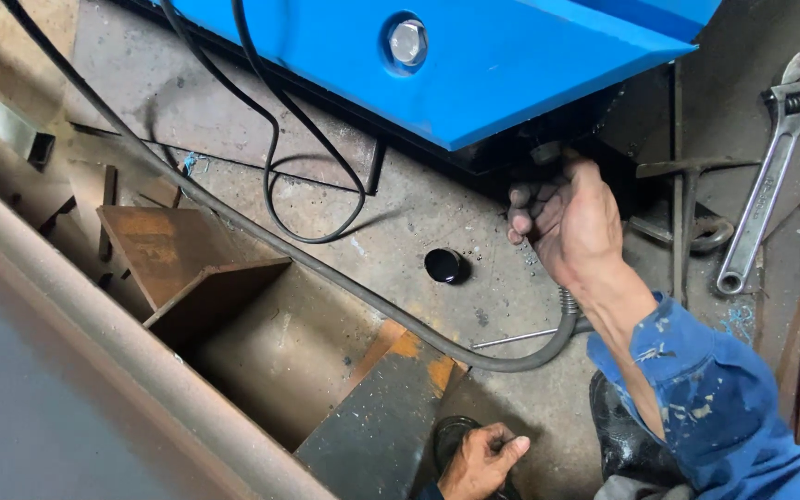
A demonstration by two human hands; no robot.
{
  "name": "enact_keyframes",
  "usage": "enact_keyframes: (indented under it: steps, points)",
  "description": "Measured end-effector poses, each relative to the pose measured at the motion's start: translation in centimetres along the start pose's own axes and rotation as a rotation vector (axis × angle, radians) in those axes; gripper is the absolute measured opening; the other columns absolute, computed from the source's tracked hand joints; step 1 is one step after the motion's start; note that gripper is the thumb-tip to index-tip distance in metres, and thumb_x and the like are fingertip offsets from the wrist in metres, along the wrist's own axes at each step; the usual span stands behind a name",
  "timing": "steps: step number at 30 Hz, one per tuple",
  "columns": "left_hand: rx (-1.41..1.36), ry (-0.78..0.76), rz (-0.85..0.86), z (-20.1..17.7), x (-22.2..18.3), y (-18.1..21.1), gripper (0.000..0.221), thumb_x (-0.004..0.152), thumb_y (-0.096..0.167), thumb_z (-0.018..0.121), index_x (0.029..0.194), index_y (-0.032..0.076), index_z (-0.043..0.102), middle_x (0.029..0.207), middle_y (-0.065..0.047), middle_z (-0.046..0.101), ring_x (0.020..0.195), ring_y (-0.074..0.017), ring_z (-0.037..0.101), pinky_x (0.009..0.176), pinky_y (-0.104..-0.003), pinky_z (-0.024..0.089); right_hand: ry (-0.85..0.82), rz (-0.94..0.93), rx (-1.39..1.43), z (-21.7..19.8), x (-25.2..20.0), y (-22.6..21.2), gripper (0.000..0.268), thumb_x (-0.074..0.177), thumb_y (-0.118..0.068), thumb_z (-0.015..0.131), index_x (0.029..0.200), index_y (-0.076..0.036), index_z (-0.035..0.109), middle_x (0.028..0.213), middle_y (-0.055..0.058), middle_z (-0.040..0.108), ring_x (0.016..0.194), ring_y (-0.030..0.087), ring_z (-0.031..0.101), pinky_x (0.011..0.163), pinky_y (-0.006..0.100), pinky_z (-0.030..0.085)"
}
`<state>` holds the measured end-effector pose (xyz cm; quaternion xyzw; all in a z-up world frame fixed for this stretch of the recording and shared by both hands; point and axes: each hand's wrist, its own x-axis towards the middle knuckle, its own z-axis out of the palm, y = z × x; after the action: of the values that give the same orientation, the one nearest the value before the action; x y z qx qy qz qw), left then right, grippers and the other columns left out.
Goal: Applying black paint to metal industrial components using a brush and cleaning the nozzle/vent area.
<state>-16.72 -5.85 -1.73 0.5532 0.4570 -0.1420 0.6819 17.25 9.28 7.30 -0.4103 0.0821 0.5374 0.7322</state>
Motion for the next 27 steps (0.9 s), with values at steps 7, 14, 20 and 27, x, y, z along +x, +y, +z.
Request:
enact_keyframes:
  steps: [7,14,20,27]
  points:
    - [-0.116,-0.080,-0.048,-0.3,0.5,-0.3,0.043,0.102,0.041,0.070,0.092,-0.001,0.065,0.061,-0.001,0.053,0.058,-0.0069,0.052,0.055,-0.030,0.042,0.093,-0.331,-0.444,0.0,-0.6,0.6,0.030,0.107,-0.029,0.049,0.113,0.000,0.054,0.079,0.014,0.061,0.056,0.020,0.058,0.049,0.037,0.049]
    - [-0.039,-0.028,-0.069,-0.5,0.0,1.6,0.040,0.099,0.040,0.070,0.091,0.001,0.067,0.060,0.000,0.056,0.055,-0.0070,0.052,0.054,-0.029,0.043,0.010,-0.300,-0.325,0.1,0.0,0.3,0.027,0.102,-0.023,0.048,0.115,-0.001,0.058,0.079,0.016,0.065,0.055,0.022,0.059,0.048,0.035,0.049]
    - [-0.050,-0.034,-0.059,-0.3,0.3,0.5,0.041,0.100,0.040,0.070,0.091,0.001,0.067,0.061,0.001,0.055,0.057,-0.0053,0.051,0.055,-0.027,0.043,0.050,-0.124,-0.236,0.3,-0.6,-0.1,0.029,0.106,-0.036,0.047,0.114,-0.009,0.055,0.074,0.013,0.063,0.052,0.020,0.058,0.044,0.035,0.050]
    - [-0.110,-0.038,-0.055,-0.4,0.3,0.4,0.040,0.101,0.040,0.069,0.090,0.001,0.066,0.062,0.001,0.054,0.057,-0.0053,0.051,0.054,-0.028,0.043,0.049,-0.571,-0.767,-0.3,-0.1,0.5,0.031,0.107,-0.026,0.058,0.114,0.005,0.056,0.083,0.018,0.065,0.061,0.024,0.063,0.053,0.037,0.054]
